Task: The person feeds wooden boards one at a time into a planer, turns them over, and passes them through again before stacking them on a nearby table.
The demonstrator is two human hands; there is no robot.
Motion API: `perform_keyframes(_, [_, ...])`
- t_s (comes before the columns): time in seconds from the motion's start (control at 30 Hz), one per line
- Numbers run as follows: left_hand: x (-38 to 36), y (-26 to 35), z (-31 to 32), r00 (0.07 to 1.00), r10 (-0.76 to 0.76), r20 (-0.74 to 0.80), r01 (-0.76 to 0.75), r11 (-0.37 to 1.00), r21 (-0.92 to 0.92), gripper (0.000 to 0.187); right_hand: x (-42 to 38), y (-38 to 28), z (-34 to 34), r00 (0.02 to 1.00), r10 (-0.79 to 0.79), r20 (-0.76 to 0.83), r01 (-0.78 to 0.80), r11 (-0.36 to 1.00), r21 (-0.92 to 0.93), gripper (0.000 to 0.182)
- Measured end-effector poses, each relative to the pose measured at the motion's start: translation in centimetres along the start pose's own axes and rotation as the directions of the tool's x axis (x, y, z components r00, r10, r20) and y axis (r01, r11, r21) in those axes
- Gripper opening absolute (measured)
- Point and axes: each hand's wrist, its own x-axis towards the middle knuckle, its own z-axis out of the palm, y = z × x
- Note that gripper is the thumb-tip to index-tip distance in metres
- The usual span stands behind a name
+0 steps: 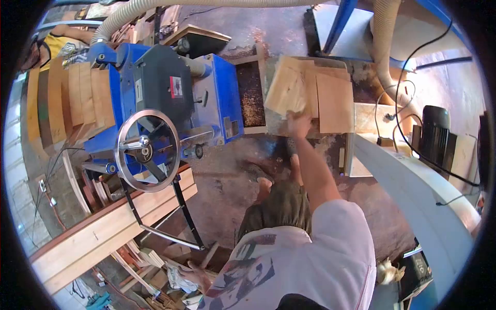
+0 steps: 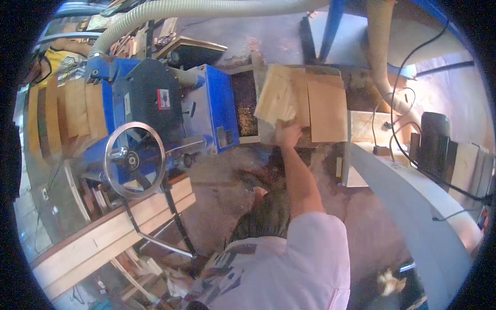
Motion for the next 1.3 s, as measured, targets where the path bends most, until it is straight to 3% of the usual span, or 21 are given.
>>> perform_keyframes(0.03, [-0.3,-1.7,0.9,0.994,0.089,-0.063,-0.089,0.996,-0.002,0.075,-0.4,0.7,1.7,0.993,-0.018,0.114,-0.017,0.956,0.292,0.083])
perform_keyframes(0.1, [-1.0,-3.5,3.0,0.945,0.264,-0.191,-0.267,0.964,0.012,0.075,-0.8,1.5,5.5,0.943,-0.139,0.302,-0.152,0.628,0.763,0.085])
perform_keyframes(0.17, [-1.3,-4.0,1.9,0.979,0.179,-0.094,-0.180,0.984,-0.008,0.073,-0.1,0.5,7.2,0.916,0.084,0.392,-0.376,0.520,0.767,0.060])
perform_keyframes(0.23, [-1.9,-1.3,-0.2,0.994,0.109,0.011,-0.108,0.994,-0.031,0.070,2.0,-1.0,7.2,0.829,0.297,0.475,-0.557,0.357,0.749,0.036])
perform_keyframes(0.27, [-2.2,-0.4,-0.7,0.995,0.102,-0.010,-0.103,0.994,-0.040,0.064,3.2,1.2,10.8,0.857,0.307,0.414,-0.511,0.404,0.759,0.033])
perform_keyframes(0.37, [-2.5,1.4,-2.5,0.995,0.075,0.066,-0.073,0.997,-0.035,0.058,2.6,2.3,8.9,0.863,0.163,0.478,-0.478,0.568,0.670,0.037])
perform_keyframes(0.43, [-1.8,0.6,-0.9,0.987,0.158,-0.008,-0.154,0.950,-0.273,0.054,0.8,1.9,5.4,0.874,-0.011,0.486,-0.400,0.550,0.733,0.040])
perform_keyframes(0.5, [-1.0,0.4,0.8,0.950,0.292,-0.110,-0.310,0.841,-0.444,0.051,-1.4,1.2,0.5,0.833,-0.057,0.551,-0.446,0.519,0.729,0.042])
perform_keyframes(0.57, [-0.4,2.4,2.5,0.853,0.453,-0.259,-0.518,0.674,-0.527,0.048,-4.3,0.1,-4.7,0.732,0.023,0.681,-0.608,0.473,0.638,0.041])
perform_keyframes(0.63, [-1.4,9.3,-0.6,0.741,0.612,-0.275,-0.667,0.623,-0.409,0.048,-9.8,-2.2,-11.5,0.685,0.045,0.727,-0.697,0.329,0.637,0.037])
perform_keyframes(0.7, [-1.6,14.4,-1.8,0.540,0.780,-0.317,-0.828,0.425,-0.365,0.052,-13.4,0.1,-13.5,0.466,0.073,0.882,-0.836,0.364,0.411,0.035])
perform_keyframes(0.77, [-2.1,19.2,-3.7,0.301,0.914,-0.272,-0.911,0.192,-0.364,0.065,-18.1,0.9,-15.6,0.503,0.055,0.863,-0.734,0.555,0.392,0.034])
perform_keyframes(0.83, [-2.5,22.4,-6.6,0.086,0.996,-0.007,-0.892,0.074,-0.446,0.063,-22.7,-0.9,-19.5,0.415,0.187,0.890,-0.686,0.707,0.171,0.033])
perform_keyframes(0.9, [-2.2,22.5,-4.2,-0.132,0.976,-0.171,-0.977,-0.157,-0.143,0.070,-28.0,-4.4,-22.2,0.297,0.196,0.935,-0.702,0.709,0.075,0.031])
perform_keyframes(1.0, [-1.3,19.7,-1.4,-0.073,0.984,-0.165,-0.964,-0.112,-0.241,0.070,-34.2,-9.1,-24.4,0.311,0.100,0.945,-0.506,0.859,0.076,0.034])
perform_keyframes(1.1, [4.3,14.7,-3.5,0.065,0.956,-0.285,-0.854,-0.094,-0.512,0.062,-38.3,-12.0,-24.6,0.119,-0.057,0.991,-0.505,0.856,0.110,0.037])
perform_keyframes(1.17, [7.2,9.8,-6.2,0.476,0.877,-0.059,-0.444,0.183,-0.877,0.056,-41.3,-14.1,-24.9,0.029,-0.348,0.937,-0.247,0.906,0.344,0.037])
perform_keyframes(1.2, [8.9,7.7,-6.7,0.596,0.795,0.116,-0.159,0.258,-0.953,0.053,-42.5,-15.0,-24.7,-0.044,-0.476,0.878,-0.125,0.875,0.468,0.037])
perform_keyframes(1.27, [11.0,3.3,-2.2,0.770,0.601,0.213,0.248,0.026,-0.968,0.053,-44.2,-16.1,-23.4,0.098,-0.536,0.838,0.177,0.838,0.515,0.035])
perform_keyframes(1.3, [12.4,2.3,-0.7,0.814,0.502,0.292,0.396,-0.113,-0.911,0.053,-45.0,-16.3,-22.6,0.160,-0.574,0.803,0.322,0.799,0.508,0.035])
